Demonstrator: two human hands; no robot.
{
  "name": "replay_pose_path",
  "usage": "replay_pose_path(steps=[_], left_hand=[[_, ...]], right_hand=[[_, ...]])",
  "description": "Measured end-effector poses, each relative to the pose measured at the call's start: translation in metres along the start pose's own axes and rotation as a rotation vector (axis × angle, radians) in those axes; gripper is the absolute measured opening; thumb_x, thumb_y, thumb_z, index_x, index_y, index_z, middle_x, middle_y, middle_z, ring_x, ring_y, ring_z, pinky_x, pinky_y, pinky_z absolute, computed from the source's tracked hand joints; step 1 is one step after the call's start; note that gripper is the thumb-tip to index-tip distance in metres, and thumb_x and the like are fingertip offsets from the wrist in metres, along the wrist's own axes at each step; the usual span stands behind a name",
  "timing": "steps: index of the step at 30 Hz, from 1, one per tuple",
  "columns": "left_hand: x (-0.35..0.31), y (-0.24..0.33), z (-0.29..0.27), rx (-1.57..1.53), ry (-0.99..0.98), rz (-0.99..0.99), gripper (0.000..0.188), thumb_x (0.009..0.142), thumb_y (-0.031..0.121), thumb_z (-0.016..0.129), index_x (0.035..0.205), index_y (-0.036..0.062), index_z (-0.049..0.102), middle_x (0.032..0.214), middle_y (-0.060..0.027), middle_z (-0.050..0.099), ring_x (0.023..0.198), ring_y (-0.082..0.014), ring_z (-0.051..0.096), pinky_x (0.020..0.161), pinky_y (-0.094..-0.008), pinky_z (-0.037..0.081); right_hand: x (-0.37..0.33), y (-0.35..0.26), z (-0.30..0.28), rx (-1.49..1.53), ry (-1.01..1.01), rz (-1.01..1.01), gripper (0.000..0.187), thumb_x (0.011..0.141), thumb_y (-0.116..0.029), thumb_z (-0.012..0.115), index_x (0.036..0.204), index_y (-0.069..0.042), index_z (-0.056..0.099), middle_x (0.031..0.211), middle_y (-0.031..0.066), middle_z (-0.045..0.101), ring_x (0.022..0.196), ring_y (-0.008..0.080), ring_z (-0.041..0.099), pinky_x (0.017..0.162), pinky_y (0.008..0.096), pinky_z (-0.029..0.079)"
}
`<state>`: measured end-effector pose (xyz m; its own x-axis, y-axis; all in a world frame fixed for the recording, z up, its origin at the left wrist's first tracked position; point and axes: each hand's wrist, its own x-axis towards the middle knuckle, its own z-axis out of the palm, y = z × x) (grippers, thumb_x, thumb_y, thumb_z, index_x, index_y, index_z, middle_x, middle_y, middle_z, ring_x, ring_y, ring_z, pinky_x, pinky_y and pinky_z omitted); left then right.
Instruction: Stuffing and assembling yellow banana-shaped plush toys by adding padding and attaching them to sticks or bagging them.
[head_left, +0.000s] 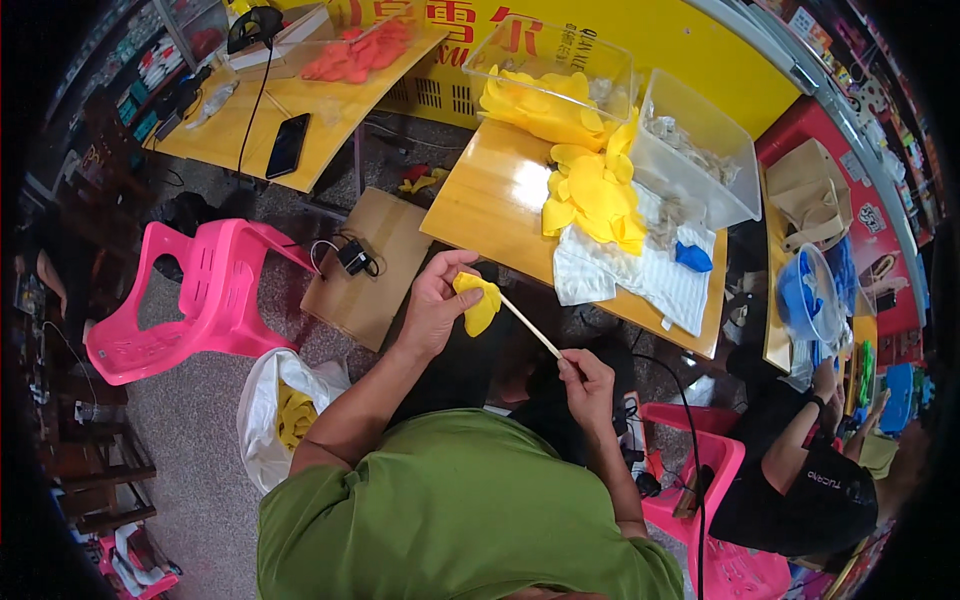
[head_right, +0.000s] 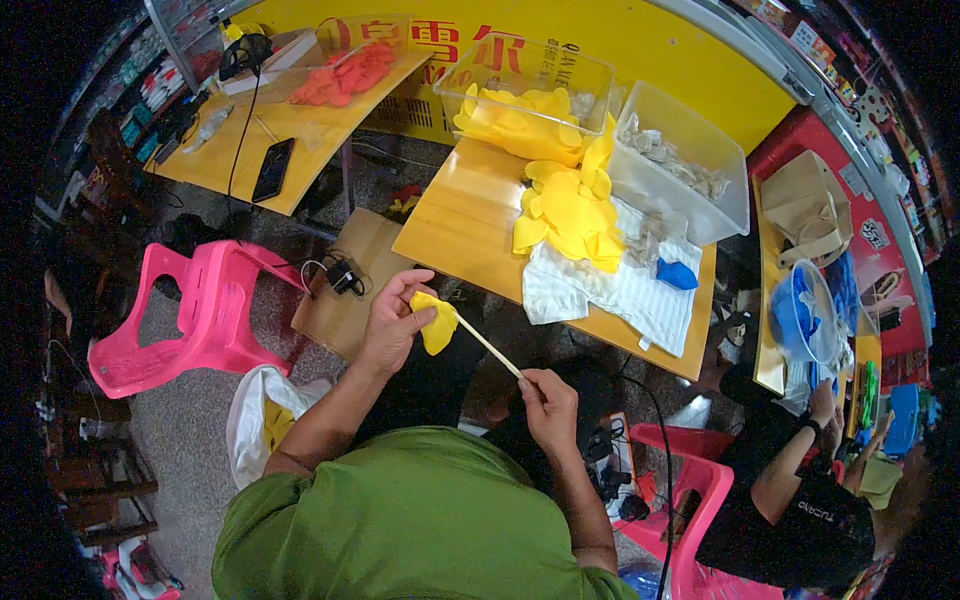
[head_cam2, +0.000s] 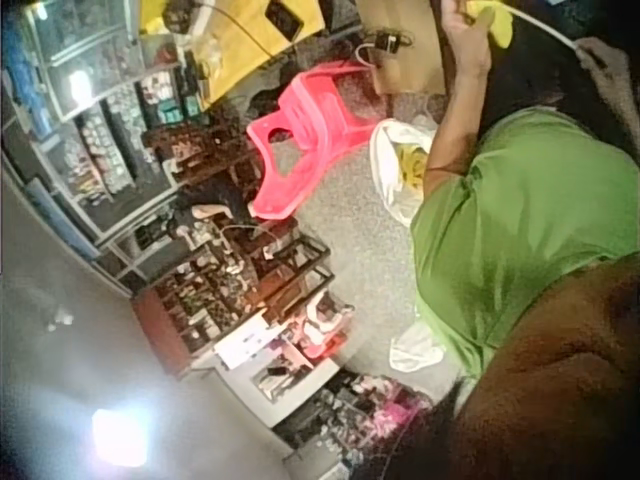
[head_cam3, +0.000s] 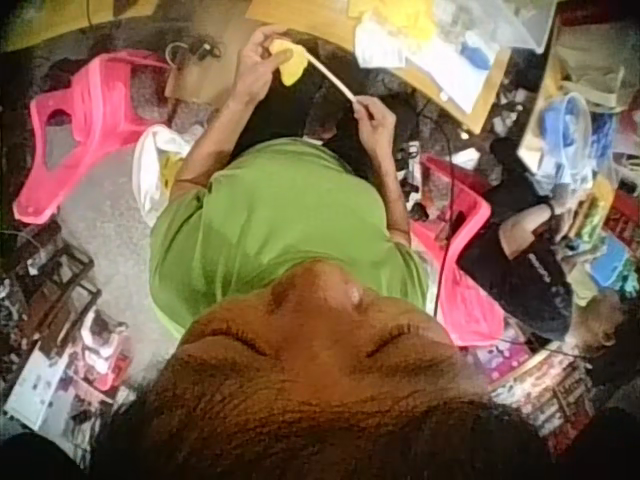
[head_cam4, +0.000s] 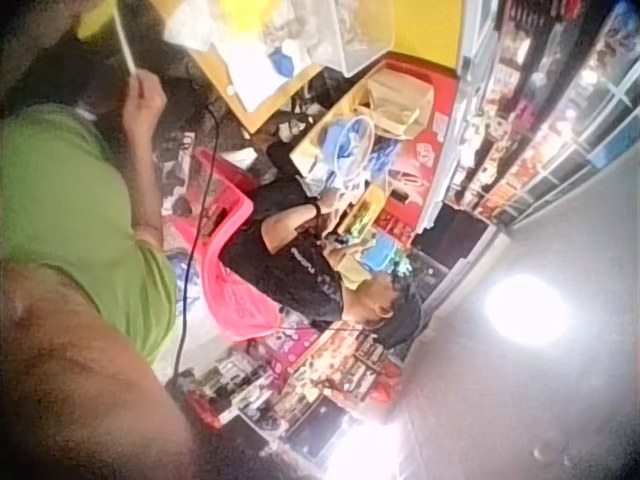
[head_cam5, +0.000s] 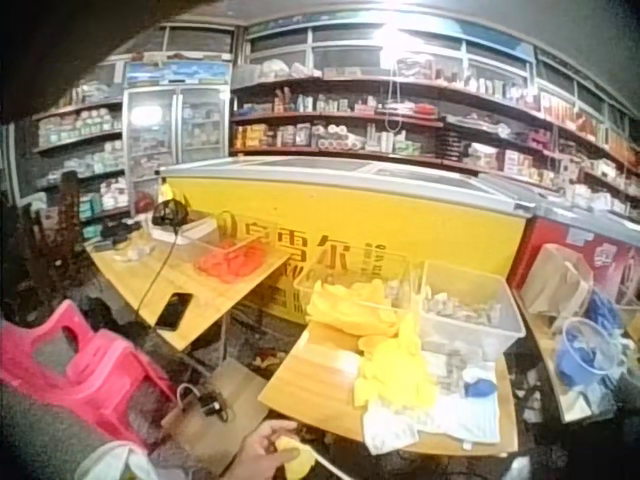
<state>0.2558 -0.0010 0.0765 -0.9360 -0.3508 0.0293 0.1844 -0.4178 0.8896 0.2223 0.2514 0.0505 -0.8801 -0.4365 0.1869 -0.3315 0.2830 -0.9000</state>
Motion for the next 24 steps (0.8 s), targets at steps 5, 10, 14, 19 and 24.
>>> replay_pose_path(steps=[5, 10, 14, 19, 24], left_hand=[[-0.002, 0.006, 0.005, 0.020, -0.055, -0.019, 0.046, 0.078, -0.003, 0.066, 0.120, 0.0027, 0.047, 0.095, -0.0038, 0.056, 0.087, -0.0103, 0.055, 0.080, -0.0231, 0.046], [-0.004, 0.010, 0.011, 0.155, -0.175, 0.016, 0.049, 0.078, -0.003, 0.066, 0.122, 0.0021, 0.046, 0.093, -0.0036, 0.055, 0.085, -0.0100, 0.055, 0.079, -0.0230, 0.046], [-0.006, 0.011, 0.015, 0.216, -0.240, 0.022, 0.052, 0.077, -0.004, 0.066, 0.124, 0.0034, 0.044, 0.089, -0.0030, 0.054, 0.083, -0.0093, 0.054, 0.074, -0.0228, 0.045], [-0.006, 0.010, 0.021, 0.267, -0.219, 0.033, 0.053, 0.076, -0.002, 0.068, 0.123, 0.0051, 0.044, 0.086, -0.0026, 0.054, 0.079, -0.0086, 0.055, 0.071, -0.0221, 0.046], [-0.013, 0.009, 0.028, -0.022, -0.080, -0.043, 0.041, 0.081, 0.002, 0.067, 0.117, 0.0016, 0.048, 0.089, -0.0038, 0.058, 0.079, -0.0082, 0.057, 0.069, -0.0218, 0.047]], right_hand=[[0.000, -0.006, 0.000, 0.036, -0.060, 0.013, 0.009, 0.084, -0.001, 0.060, 0.093, 0.001, 0.062, 0.069, 0.0056, 0.054, 0.058, 0.0119, 0.051, 0.052, 0.0251, 0.039], [0.005, -0.013, 0.006, 0.088, -0.099, 0.010, 0.010, 0.084, -0.001, 0.059, 0.093, 0.002, 0.062, 0.068, 0.0052, 0.054, 0.059, 0.0111, 0.052, 0.053, 0.0246, 0.040], [0.004, -0.025, 0.016, 0.168, -0.092, 0.041, 0.008, 0.085, 0.000, 0.057, 0.091, 0.001, 0.063, 0.067, 0.0003, 0.054, 0.057, 0.0052, 0.049, 0.052, 0.0194, 0.038], [-0.004, -0.017, 0.026, 0.416, -0.137, 0.263, 0.010, 0.090, -0.003, 0.055, 0.097, 0.001, 0.060, 0.071, 0.0001, 0.054, 0.061, 0.0057, 0.054, 0.052, 0.0218, 0.050], [-0.001, -0.025, 0.032, 0.509, -0.068, 0.285, 0.010, 0.088, -0.002, 0.056, 0.096, 0.000, 0.062, 0.066, -0.0032, 0.052, 0.055, 0.0018, 0.042, 0.049, 0.0163, 0.032]])
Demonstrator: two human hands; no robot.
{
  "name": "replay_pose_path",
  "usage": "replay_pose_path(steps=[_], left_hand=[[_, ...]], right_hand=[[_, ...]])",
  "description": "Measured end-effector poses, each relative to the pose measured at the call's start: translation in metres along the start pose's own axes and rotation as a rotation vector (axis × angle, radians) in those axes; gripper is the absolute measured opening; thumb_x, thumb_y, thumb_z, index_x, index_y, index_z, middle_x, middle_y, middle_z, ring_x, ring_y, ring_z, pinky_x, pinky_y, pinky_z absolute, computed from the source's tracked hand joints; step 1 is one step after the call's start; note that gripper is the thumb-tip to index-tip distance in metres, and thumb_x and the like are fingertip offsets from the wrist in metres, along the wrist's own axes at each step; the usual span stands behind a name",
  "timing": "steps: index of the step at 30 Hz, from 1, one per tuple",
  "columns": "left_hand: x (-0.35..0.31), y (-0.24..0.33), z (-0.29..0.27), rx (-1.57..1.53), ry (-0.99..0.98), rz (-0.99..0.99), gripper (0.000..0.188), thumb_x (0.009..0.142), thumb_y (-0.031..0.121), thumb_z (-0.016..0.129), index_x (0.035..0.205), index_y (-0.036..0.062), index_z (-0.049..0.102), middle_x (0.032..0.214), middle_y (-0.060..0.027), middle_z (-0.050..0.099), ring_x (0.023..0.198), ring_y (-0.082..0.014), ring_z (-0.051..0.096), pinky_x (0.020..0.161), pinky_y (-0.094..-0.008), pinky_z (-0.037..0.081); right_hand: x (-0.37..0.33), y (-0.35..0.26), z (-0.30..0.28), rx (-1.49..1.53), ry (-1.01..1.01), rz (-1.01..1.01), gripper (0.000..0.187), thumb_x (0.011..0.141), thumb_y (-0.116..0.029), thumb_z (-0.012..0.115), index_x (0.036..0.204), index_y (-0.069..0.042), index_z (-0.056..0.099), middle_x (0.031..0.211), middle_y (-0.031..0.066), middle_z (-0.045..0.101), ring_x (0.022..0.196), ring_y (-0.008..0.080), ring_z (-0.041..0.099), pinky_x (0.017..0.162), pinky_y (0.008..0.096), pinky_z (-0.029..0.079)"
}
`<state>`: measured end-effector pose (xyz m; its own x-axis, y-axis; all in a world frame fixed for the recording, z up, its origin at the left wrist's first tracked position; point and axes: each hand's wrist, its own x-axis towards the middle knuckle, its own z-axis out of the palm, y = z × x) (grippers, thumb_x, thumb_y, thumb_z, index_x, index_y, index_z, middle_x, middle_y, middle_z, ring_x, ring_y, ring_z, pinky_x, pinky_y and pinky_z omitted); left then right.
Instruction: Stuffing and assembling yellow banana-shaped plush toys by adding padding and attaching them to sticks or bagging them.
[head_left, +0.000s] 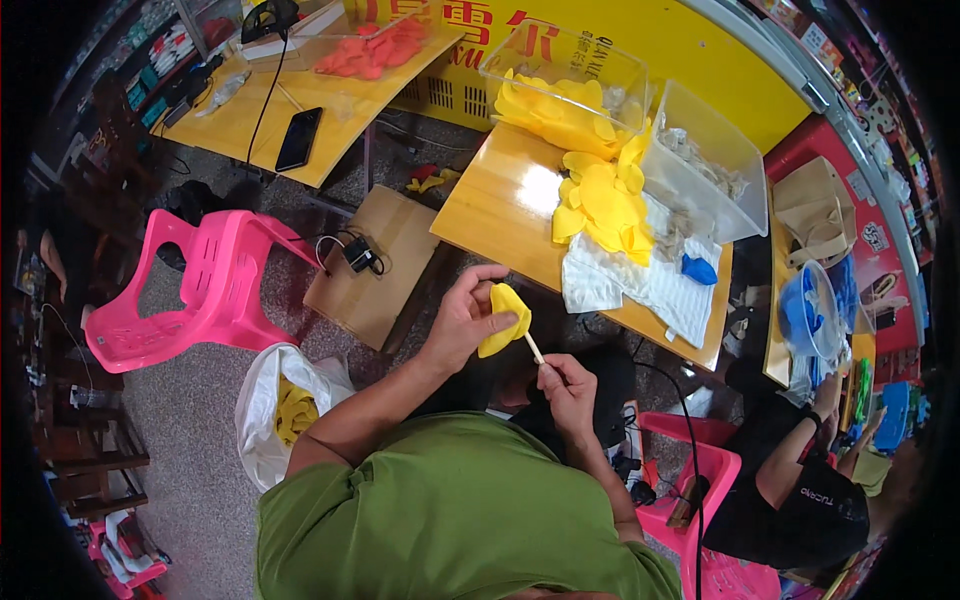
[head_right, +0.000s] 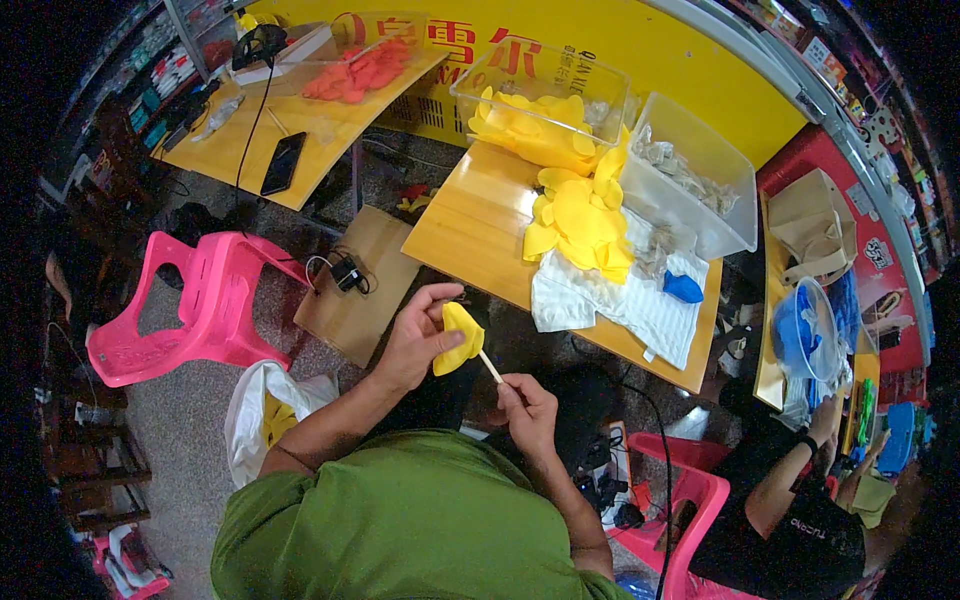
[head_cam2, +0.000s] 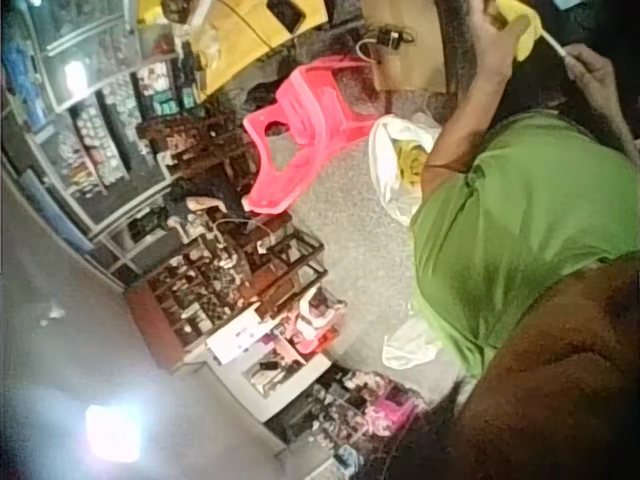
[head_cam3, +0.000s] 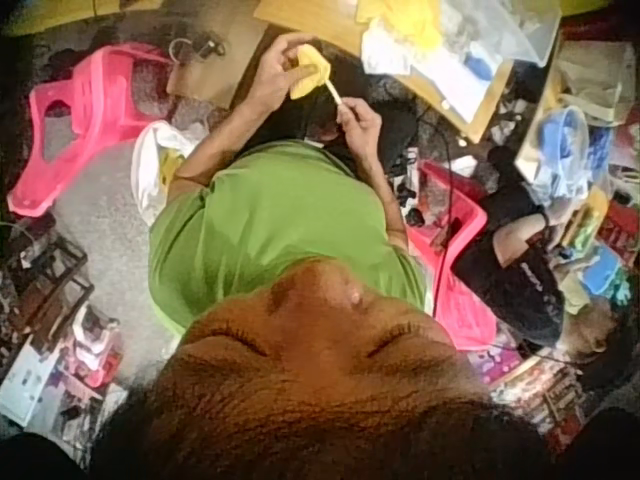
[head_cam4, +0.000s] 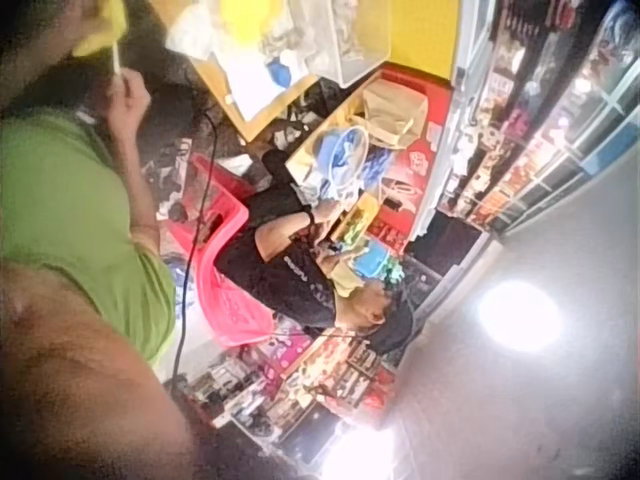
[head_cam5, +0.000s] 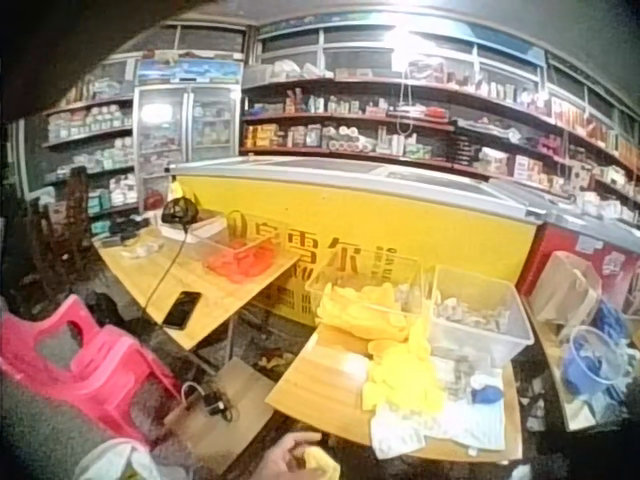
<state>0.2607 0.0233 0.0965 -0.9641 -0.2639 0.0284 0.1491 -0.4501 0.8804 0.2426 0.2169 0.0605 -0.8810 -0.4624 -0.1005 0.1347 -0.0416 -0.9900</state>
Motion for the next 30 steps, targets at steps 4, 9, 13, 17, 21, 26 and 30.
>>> replay_pose_path(steps=[4, 9, 13, 17, 21, 26, 30], left_hand=[[-0.001, -0.006, -0.009, -0.173, 0.097, -0.105, 0.014, 0.085, 0.008, 0.065, 0.094, -0.0015, 0.060, 0.083, -0.0034, 0.063, 0.074, -0.0075, 0.058, 0.067, -0.0215, 0.048], [0.002, -0.001, -0.006, -0.008, 0.126, 0.014, 0.010, 0.084, 0.009, 0.066, 0.086, 0.0004, 0.063, 0.078, -0.0015, 0.062, 0.069, -0.0064, 0.056, 0.066, -0.0212, 0.047], [0.001, 0.002, -0.007, 0.193, 0.059, 0.065, 0.008, 0.083, 0.007, 0.067, 0.083, 0.0001, 0.063, 0.076, 0.0004, 0.060, 0.069, -0.0054, 0.056, 0.065, -0.0202, 0.046], [-0.004, 0.004, 0.000, 0.157, 0.023, -0.014, 0.010, 0.082, 0.007, 0.067, 0.081, -0.0013, 0.062, 0.075, 0.0006, 0.056, 0.071, -0.0047, 0.054, 0.065, -0.0206, 0.045], [-0.005, 0.007, -0.007, 0.225, -0.006, -0.042, 0.011, 0.082, 0.007, 0.068, 0.081, -0.0018, 0.061, 0.080, -0.0004, 0.056, 0.073, -0.0041, 0.053, 0.065, -0.0207, 0.044], [-0.001, 0.009, -0.009, 0.365, 0.019, 0.247, 0.016, 0.088, 0.011, 0.060, 0.085, -0.0045, 0.061, 0.086, -0.0041, 0.059, 0.075, -0.0098, 0.056, 0.068, -0.0235, 0.044], [-0.005, 0.014, -0.008, 0.421, -0.010, 0.255, 0.019, 0.091, 0.012, 0.056, 0.088, -0.0060, 0.061, 0.085, -0.0065, 0.059, 0.076, -0.0132, 0.056, 0.069, -0.0249, 0.044]], right_hand=[[-0.001, -0.002, 0.001, -0.022, -0.001, 0.003, 0.010, 0.088, -0.002, 0.057, 0.096, 0.000, 0.062, 0.067, -0.0026, 0.052, 0.056, 0.0020, 0.042, 0.049, 0.0165, 0.033], [-0.003, 0.001, 0.001, -0.111, 0.020, -0.115, 0.011, 0.087, 0.000, 0.057, 0.096, 0.002, 0.063, 0.070, -0.0013, 0.053, 0.056, 0.0031, 0.043, 0.049, 0.0171, 0.033], [0.002, 0.004, -0.005, -0.283, -0.010, -0.273, 0.011, 0.087, 0.000, 0.057, 0.095, 0.002, 0.063, 0.069, -0.0013, 0.053, 0.056, 0.0038, 0.044, 0.049, 0.0172, 0.033], [-0.005, 0.009, 0.001, -0.102, -0.056, -0.109, 0.011, 0.088, -0.002, 0.055, 0.097, 0.001, 0.062, 0.069, -0.0009, 0.053, 0.056, 0.0045, 0.046, 0.049, 0.0189, 0.036], [-0.005, 0.010, 0.002, 0.122, -0.191, 0.141, 0.012, 0.091, -0.007, 0.053, 0.097, 0.000, 0.060, 0.068, -0.0018, 0.053, 0.056, 0.0040, 0.045, 0.048, 0.0194, 0.036], [-0.004, 0.008, 0.010, 0.031, -0.081, 0.005, 0.010, 0.091, -0.004, 0.053, 0.097, 0.001, 0.060, 0.065, -0.0013, 0.051, 0.050, 0.0028, 0.038, 0.045, 0.0173, 0.028], [-0.005, 0.015, 0.008, 0.072, -0.093, -0.040, 0.011, 0.090, -0.003, 0.053, 0.096, 0.003, 0.059, 0.065, -0.0002, 0.051, 0.050, 0.0040, 0.039, 0.045, 0.0184, 0.029]])
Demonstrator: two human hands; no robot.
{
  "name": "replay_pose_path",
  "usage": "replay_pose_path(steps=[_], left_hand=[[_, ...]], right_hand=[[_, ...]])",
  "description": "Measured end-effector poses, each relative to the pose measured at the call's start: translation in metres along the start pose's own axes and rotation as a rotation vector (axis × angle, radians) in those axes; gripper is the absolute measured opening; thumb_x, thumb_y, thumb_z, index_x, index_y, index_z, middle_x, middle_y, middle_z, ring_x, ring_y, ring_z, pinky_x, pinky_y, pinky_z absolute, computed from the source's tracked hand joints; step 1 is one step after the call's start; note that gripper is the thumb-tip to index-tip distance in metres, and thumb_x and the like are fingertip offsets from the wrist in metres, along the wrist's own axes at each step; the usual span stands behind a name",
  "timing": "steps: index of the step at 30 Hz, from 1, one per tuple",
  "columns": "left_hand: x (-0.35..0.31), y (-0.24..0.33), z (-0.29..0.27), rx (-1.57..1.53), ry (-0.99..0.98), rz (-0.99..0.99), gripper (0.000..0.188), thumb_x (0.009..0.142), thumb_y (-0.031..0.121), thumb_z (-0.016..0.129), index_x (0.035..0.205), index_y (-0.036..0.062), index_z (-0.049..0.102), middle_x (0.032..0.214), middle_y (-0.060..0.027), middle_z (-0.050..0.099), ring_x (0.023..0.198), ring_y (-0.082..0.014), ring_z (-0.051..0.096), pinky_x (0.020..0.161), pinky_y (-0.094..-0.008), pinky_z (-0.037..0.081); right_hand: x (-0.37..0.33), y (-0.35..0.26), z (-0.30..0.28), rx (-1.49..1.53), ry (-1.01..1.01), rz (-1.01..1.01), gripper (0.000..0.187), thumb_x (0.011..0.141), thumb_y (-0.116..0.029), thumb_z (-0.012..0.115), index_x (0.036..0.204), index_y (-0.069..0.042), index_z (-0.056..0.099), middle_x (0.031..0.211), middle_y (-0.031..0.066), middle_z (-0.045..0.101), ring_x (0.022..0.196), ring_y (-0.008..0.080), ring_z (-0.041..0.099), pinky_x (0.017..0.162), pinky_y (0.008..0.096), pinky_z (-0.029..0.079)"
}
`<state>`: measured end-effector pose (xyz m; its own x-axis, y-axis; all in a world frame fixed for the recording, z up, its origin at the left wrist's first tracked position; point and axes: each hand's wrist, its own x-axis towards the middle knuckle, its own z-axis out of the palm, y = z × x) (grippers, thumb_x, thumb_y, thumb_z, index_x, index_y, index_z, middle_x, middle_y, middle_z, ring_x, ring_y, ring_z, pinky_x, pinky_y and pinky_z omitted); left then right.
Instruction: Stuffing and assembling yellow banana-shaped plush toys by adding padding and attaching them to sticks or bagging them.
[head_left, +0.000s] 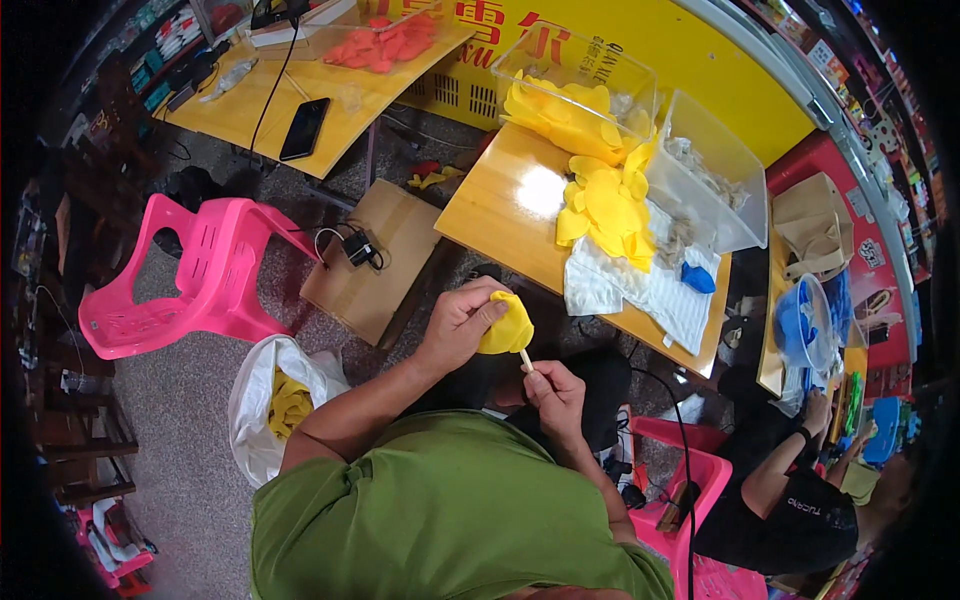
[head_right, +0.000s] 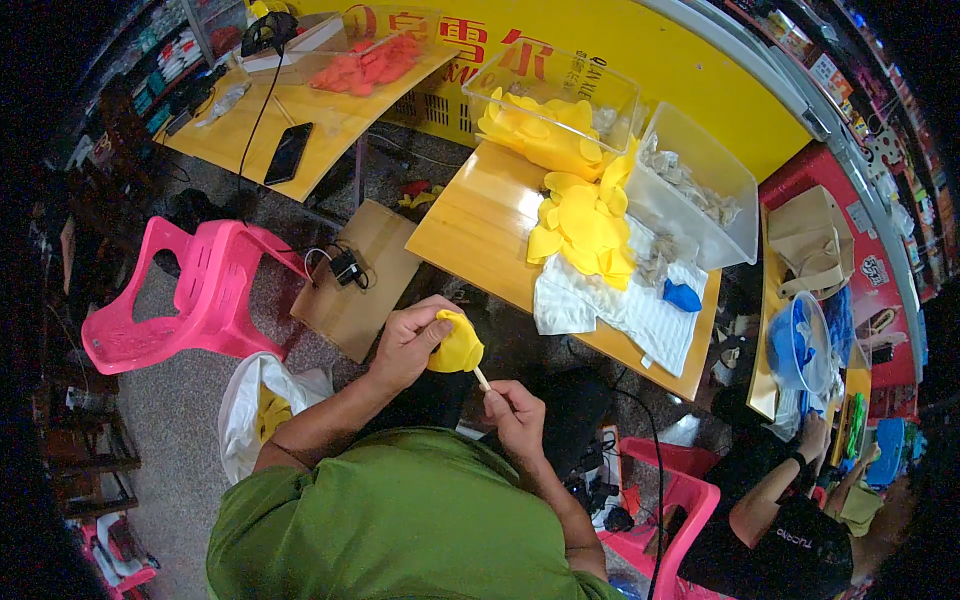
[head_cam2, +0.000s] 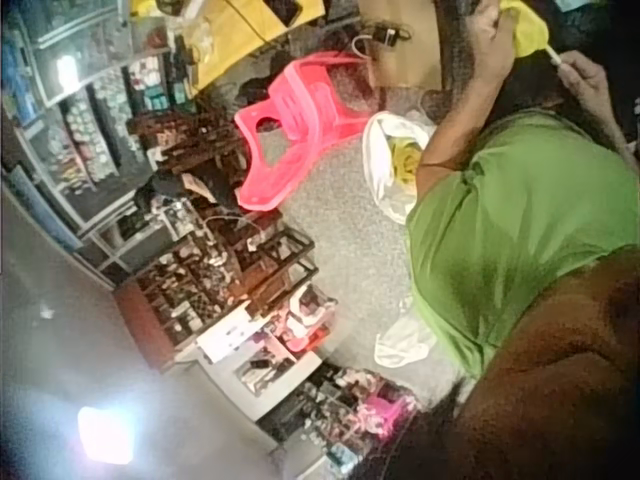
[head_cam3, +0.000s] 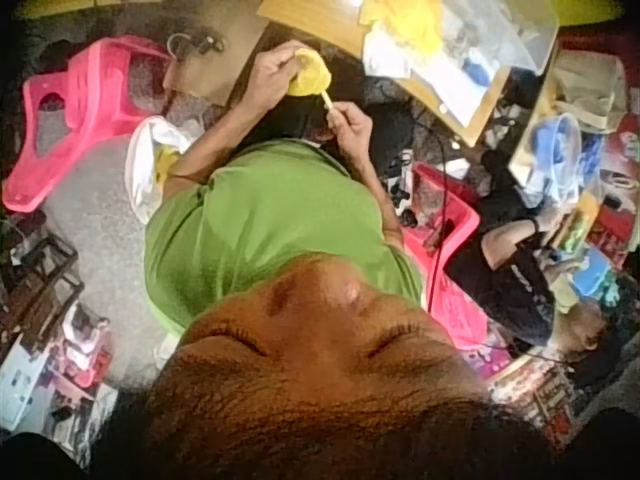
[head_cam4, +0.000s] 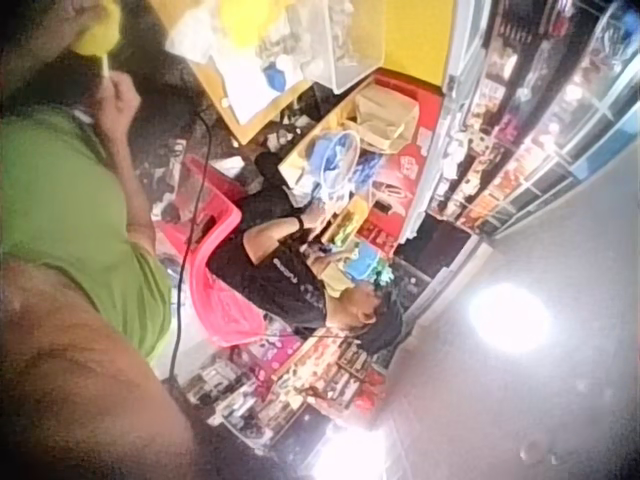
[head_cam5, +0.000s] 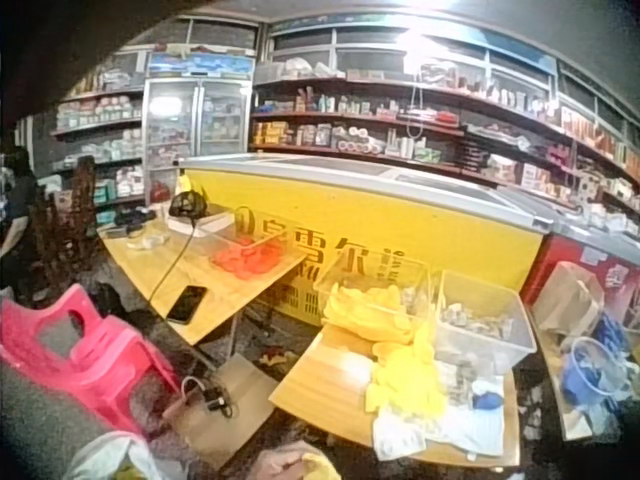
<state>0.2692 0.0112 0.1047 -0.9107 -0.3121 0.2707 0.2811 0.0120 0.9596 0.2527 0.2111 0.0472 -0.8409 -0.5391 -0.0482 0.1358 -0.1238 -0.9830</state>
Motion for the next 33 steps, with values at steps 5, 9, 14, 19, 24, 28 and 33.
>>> replay_pose_path(steps=[5, 9, 14, 19, 24, 28, 33], left_hand=[[-0.003, 0.003, -0.005, 0.080, -0.003, 0.037, 0.019, 0.090, 0.012, 0.056, 0.089, -0.0065, 0.062, 0.087, -0.0080, 0.061, 0.078, -0.0130, 0.057, 0.070, -0.0243, 0.045], [-0.005, 0.001, 0.004, 0.004, 0.053, 0.027, 0.019, 0.089, 0.011, 0.058, 0.087, -0.0067, 0.062, 0.086, -0.0084, 0.061, 0.076, -0.0132, 0.057, 0.068, -0.0243, 0.045], [-0.003, 0.002, 0.001, 0.068, 0.003, -0.034, 0.018, 0.086, 0.012, 0.062, 0.087, -0.0062, 0.063, 0.084, -0.0081, 0.061, 0.075, -0.0132, 0.057, 0.066, -0.0243, 0.045], [-0.002, 0.002, -0.003, 0.077, -0.036, -0.017, 0.017, 0.086, 0.011, 0.062, 0.086, -0.0059, 0.063, 0.083, -0.0077, 0.061, 0.073, -0.0134, 0.057, 0.065, -0.0246, 0.044], [-0.004, -0.002, -0.004, 0.106, -0.019, 0.015, 0.017, 0.087, 0.011, 0.061, 0.084, -0.0057, 0.063, 0.082, -0.0071, 0.061, 0.073, -0.0129, 0.056, 0.065, -0.0244, 0.044], [-0.005, -0.004, -0.003, 0.003, 0.012, -0.085, 0.017, 0.088, 0.012, 0.061, 0.087, -0.0047, 0.064, 0.083, -0.0050, 0.060, 0.074, -0.0103, 0.055, 0.067, -0.0240, 0.044], [-0.006, 0.004, 0.000, -0.076, 0.028, -0.156, 0.020, 0.089, 0.016, 0.060, 0.092, -0.0035, 0.064, 0.085, -0.0043, 0.060, 0.078, -0.0092, 0.055, 0.069, -0.0236, 0.045]], right_hand=[[-0.002, 0.001, -0.005, 0.147, -0.035, 0.009, 0.012, 0.090, -0.004, 0.053, 0.096, 0.004, 0.059, 0.063, 0.0008, 0.050, 0.049, 0.0052, 0.038, 0.045, 0.0196, 0.029], [-0.005, 0.004, -0.001, 0.213, -0.040, 0.073, 0.011, 0.090, -0.005, 0.054, 0.096, 0.004, 0.060, 0.062, 0.0001, 0.049, 0.050, 0.0047, 0.038, 0.045, 0.0194, 0.029], [-0.002, -0.001, -0.002, -0.076, 0.012, -0.035, 0.010, 0.089, -0.003, 0.056, 0.095, 0.003, 0.060, 0.063, -0.0017, 0.049, 0.051, 0.0035, 0.038, 0.046, 0.0178, 0.029], [-0.001, -0.006, -0.005, 0.006, 0.070, -0.029, 0.009, 0.088, 0.000, 0.056, 0.094, 0.005, 0.060, 0.064, -0.0026, 0.049, 0.051, 0.0031, 0.038, 0.046, 0.0173, 0.029], [-0.004, 0.003, -0.006, 0.096, 0.072, 0.024, 0.008, 0.087, 0.000, 0.056, 0.092, 0.004, 0.061, 0.064, -0.0019, 0.050, 0.051, 0.0032, 0.039, 0.046, 0.0172, 0.029], [-0.002, 0.002, -0.003, -0.050, 0.096, -0.008, 0.009, 0.087, -0.001, 0.057, 0.093, 0.003, 0.062, 0.064, -0.0018, 0.051, 0.052, 0.0028, 0.040, 0.047, 0.0173, 0.031], [-0.004, 0.001, -0.002, -0.152, 0.045, -0.027, 0.011, 0.087, -0.003, 0.058, 0.095, 0.002, 0.064, 0.073, -0.0011, 0.057, 0.061, 0.0037, 0.050, 0.053, 0.0181, 0.040]])
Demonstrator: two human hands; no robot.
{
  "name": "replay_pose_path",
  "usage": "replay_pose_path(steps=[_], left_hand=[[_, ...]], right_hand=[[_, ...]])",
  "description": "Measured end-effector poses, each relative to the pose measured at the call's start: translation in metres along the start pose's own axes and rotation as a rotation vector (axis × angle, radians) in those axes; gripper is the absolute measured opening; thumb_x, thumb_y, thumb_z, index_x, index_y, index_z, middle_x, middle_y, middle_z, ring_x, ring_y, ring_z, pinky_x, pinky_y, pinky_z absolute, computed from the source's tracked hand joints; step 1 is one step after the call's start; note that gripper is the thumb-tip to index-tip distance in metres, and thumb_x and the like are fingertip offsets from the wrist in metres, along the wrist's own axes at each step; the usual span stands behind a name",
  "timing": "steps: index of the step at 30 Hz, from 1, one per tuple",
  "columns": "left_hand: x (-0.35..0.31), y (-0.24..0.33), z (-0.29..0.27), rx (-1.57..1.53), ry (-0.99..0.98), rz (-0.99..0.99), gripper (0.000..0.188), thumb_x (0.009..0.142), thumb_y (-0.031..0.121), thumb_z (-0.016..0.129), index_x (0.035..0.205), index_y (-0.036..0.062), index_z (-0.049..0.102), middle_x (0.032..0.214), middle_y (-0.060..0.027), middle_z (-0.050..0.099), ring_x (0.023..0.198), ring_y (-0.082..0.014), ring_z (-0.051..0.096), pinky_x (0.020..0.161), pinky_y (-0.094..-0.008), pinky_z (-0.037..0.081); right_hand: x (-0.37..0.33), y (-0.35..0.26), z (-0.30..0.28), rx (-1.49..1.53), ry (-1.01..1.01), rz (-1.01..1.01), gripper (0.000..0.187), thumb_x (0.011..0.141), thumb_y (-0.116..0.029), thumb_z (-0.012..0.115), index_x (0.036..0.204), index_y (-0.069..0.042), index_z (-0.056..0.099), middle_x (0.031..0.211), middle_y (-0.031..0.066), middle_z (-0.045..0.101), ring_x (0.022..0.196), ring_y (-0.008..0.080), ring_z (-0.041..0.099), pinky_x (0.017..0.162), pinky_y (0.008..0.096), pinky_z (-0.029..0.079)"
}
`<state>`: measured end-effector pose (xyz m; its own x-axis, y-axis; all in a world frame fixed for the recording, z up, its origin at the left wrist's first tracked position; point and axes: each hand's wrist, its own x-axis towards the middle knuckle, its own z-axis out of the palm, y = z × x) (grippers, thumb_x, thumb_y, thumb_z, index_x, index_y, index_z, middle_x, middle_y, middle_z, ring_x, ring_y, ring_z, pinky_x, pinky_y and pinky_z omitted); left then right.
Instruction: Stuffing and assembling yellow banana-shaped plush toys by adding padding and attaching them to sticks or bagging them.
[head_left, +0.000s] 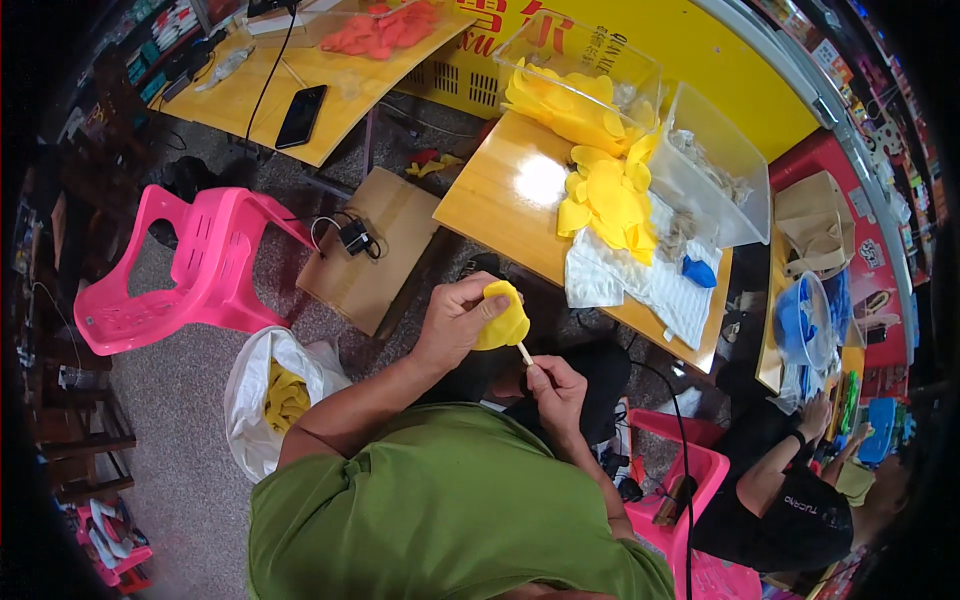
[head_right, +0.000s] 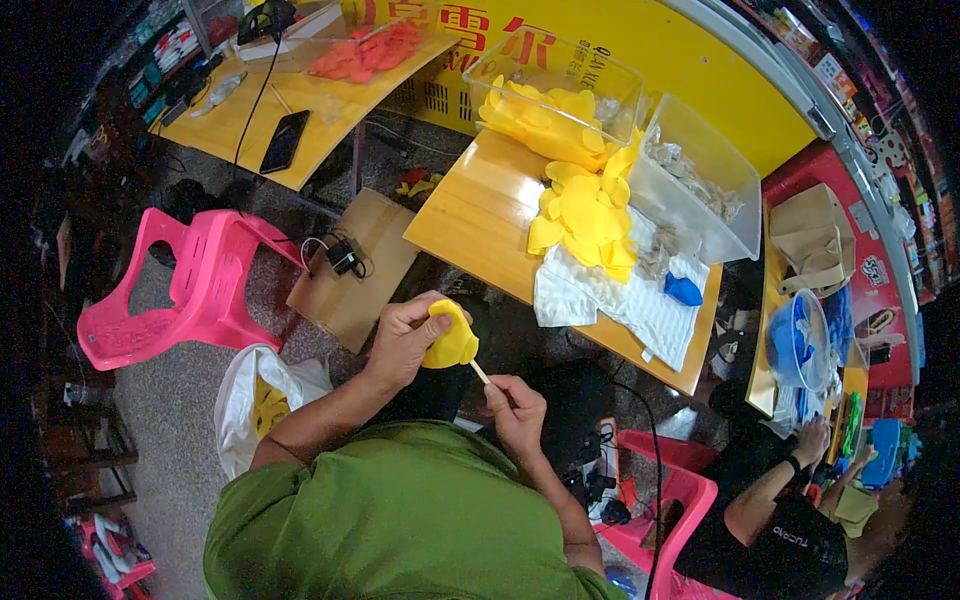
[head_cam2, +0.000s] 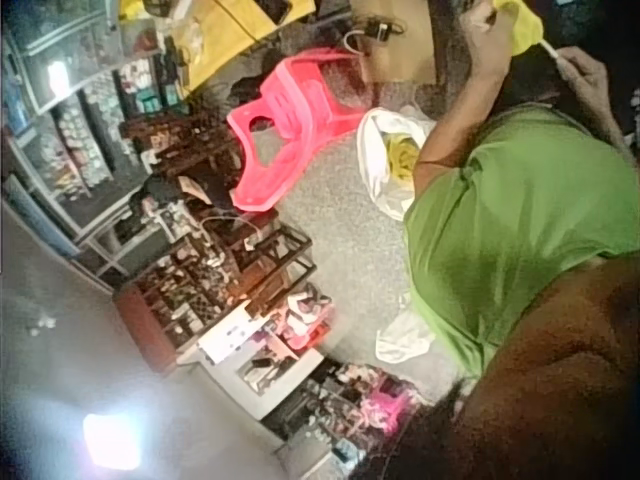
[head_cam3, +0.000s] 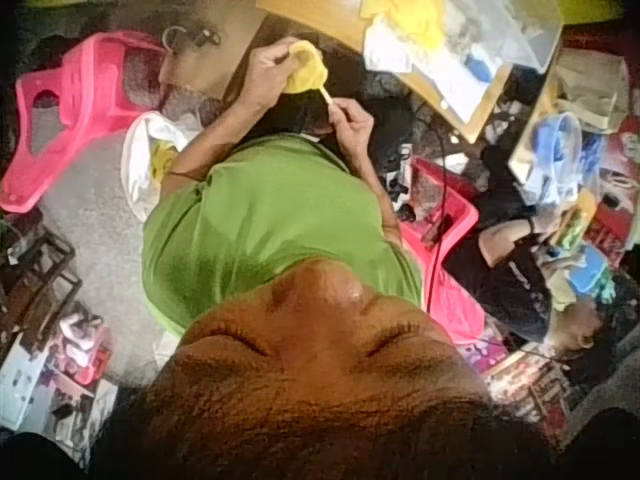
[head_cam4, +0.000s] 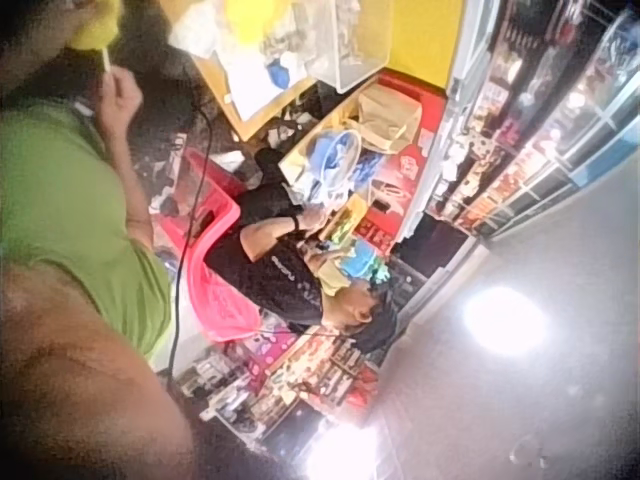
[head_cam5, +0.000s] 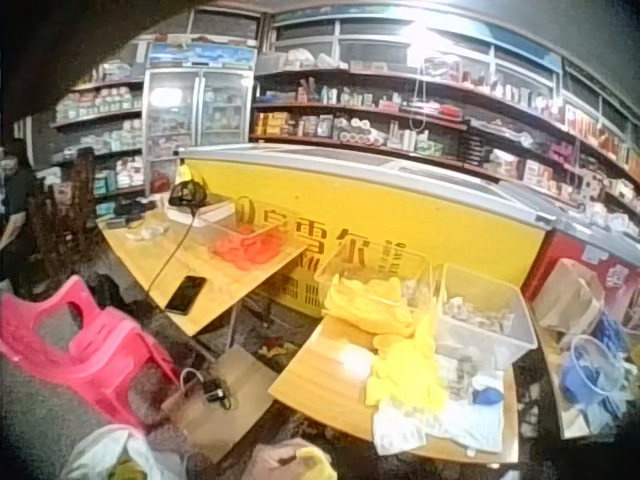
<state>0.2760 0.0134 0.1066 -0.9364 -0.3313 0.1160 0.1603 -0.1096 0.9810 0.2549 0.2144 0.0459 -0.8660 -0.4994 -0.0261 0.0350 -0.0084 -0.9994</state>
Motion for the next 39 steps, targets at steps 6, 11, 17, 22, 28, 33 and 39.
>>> replay_pose_path(steps=[6, 11, 17, 22, 28, 33, 39], left_hand=[[-0.004, -0.002, 0.005, -0.097, -0.099, -0.023, 0.027, 0.094, 0.022, 0.052, 0.097, -0.0023, 0.064, 0.094, -0.0048, 0.061, 0.086, -0.0101, 0.057, 0.077, -0.0250, 0.045], [-0.005, -0.002, 0.009, -0.194, -0.079, 0.009, 0.028, 0.095, 0.023, 0.050, 0.100, -0.0012, 0.063, 0.098, -0.0050, 0.062, 0.089, -0.0101, 0.057, 0.079, -0.0242, 0.045], [-0.010, -0.003, 0.017, -0.410, -0.033, -0.034, 0.028, 0.096, 0.023, 0.047, 0.102, -0.0004, 0.062, 0.099, -0.0052, 0.062, 0.090, -0.0092, 0.057, 0.080, -0.0237, 0.046], [-0.010, -0.007, 0.017, -0.435, -0.008, -0.036, 0.027, 0.096, 0.022, 0.048, 0.102, -0.0003, 0.062, 0.099, -0.0055, 0.062, 0.089, -0.0092, 0.057, 0.079, -0.0237, 0.046], [-0.005, -0.006, 0.007, -0.247, -0.091, -0.016, 0.026, 0.096, 0.020, 0.049, 0.101, -0.0009, 0.063, 0.096, -0.0056, 0.062, 0.087, -0.0101, 0.058, 0.078, -0.0243, 0.046], [-0.005, -0.007, 0.009, -0.191, -0.070, 0.010, 0.024, 0.095, 0.019, 0.051, 0.100, -0.0006, 0.064, 0.093, -0.0049, 0.062, 0.086, -0.0101, 0.058, 0.078, -0.0238, 0.046], [-0.001, -0.006, 0.013, -0.360, -0.061, -0.105, 0.022, 0.093, 0.019, 0.055, 0.097, -0.0010, 0.064, 0.091, -0.0043, 0.063, 0.083, -0.0094, 0.058, 0.076, -0.0235, 0.046]], right_hand=[[0.002, -0.006, 0.004, 0.060, -0.037, 0.093, 0.011, 0.089, -0.006, 0.057, 0.094, 0.003, 0.063, 0.066, -0.0036, 0.052, 0.055, 0.0025, 0.043, 0.050, 0.0180, 0.034], [0.000, -0.003, 0.002, 0.242, -0.105, 0.199, 0.013, 0.090, -0.010, 0.058, 0.090, 0.003, 0.063, 0.062, -0.0028, 0.051, 0.053, 0.0034, 0.042, 0.049, 0.0192, 0.032], [-0.007, 0.005, 0.009, 0.494, -0.146, 0.268, 0.020, 0.090, -0.018, 0.057, 0.083, 0.001, 0.061, 0.057, -0.0026, 0.046, 0.047, 0.0060, 0.036, 0.045, 0.0216, 0.027], [-0.006, 0.000, 0.012, 0.610, -0.278, 0.371, 0.028, 0.092, -0.027, 0.056, 0.082, 0.000, 0.061, 0.057, -0.0027, 0.044, 0.047, 0.0062, 0.034, 0.045, 0.0216, 0.026], [-0.002, -0.003, 0.005, 0.432, -0.245, 0.335, 0.029, 0.092, -0.027, 0.055, 0.083, 0.000, 0.061, 0.057, -0.0025, 0.045, 0.047, 0.0057, 0.035, 0.045, 0.0213, 0.026], [-0.007, 0.006, 0.003, 0.484, -0.198, 0.311, 0.028, 0.092, -0.026, 0.056, 0.083, 0.000, 0.062, 0.056, -0.0028, 0.046, 0.047, 0.0056, 0.035, 0.044, 0.0210, 0.026], [-0.004, 0.001, 0.004, 0.321, -0.136, 0.247, 0.022, 0.091, -0.020, 0.056, 0.084, 0.000, 0.062, 0.057, -0.0038, 0.046, 0.047, 0.0046, 0.036, 0.044, 0.0202, 0.027]])
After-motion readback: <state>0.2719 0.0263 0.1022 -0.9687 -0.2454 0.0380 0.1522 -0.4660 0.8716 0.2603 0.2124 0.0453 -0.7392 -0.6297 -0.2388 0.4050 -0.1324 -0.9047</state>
